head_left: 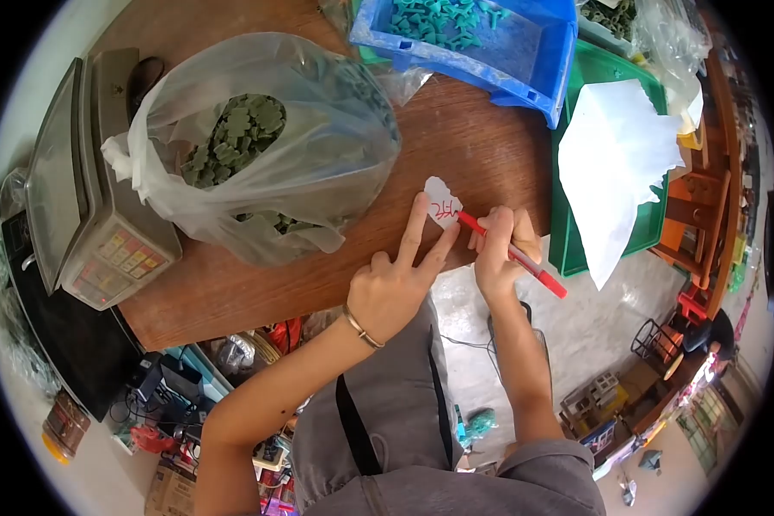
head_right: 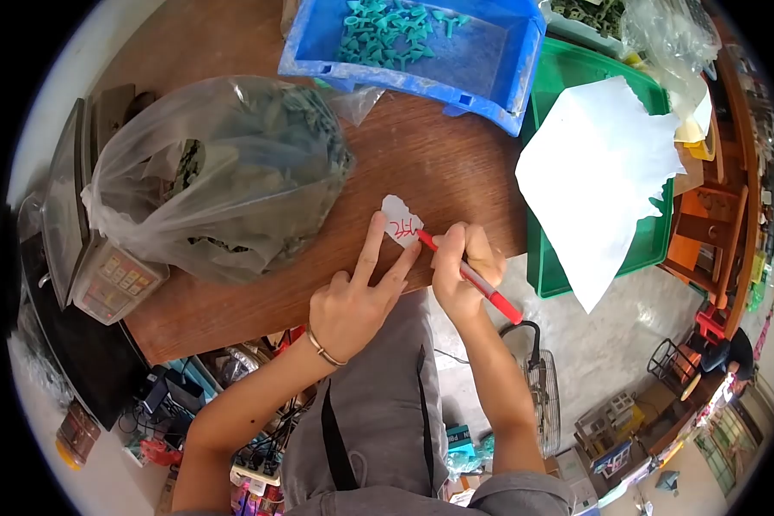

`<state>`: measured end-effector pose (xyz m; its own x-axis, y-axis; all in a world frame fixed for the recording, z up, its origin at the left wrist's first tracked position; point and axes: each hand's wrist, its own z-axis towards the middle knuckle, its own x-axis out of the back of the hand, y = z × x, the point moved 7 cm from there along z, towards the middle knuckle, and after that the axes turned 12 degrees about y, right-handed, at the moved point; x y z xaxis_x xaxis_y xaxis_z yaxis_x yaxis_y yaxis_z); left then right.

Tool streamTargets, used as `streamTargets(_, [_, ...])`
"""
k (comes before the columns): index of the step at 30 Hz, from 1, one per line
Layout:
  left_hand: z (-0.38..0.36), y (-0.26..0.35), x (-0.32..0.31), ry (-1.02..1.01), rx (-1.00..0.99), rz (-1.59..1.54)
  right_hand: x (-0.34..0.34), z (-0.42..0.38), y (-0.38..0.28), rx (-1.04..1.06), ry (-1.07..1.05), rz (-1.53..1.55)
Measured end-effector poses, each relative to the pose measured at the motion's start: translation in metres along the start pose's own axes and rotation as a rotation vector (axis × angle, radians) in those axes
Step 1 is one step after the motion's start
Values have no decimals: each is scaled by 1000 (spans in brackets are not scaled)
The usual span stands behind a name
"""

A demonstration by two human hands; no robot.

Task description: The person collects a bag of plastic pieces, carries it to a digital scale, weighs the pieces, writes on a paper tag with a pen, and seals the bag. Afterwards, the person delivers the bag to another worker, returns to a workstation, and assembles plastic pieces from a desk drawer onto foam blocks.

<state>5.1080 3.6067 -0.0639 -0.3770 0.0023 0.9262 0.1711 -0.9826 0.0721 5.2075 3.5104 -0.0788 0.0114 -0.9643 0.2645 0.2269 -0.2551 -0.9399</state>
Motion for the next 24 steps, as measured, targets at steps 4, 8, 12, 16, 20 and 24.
streamTargets(4, [1,0,0,11,6,-10,-4,3,-5,67,-73,-14])
streamTargets(8, [3,-2,4,-41,55,-96,-3,9,3,-236,18,346])
streamTargets(12, [-3,-31,9,171,383,-772,1,1,-27,-321,-32,438])
streamTargets(16, [-4,-40,23,-136,790,-1521,0,-13,-76,-374,-238,441])
streamTargets(20, [4,-39,38,-249,853,-1592,-7,-19,-105,-438,-382,428])
streamTargets(24, [11,-31,46,-197,595,-1535,-15,-21,-115,-497,-475,299])
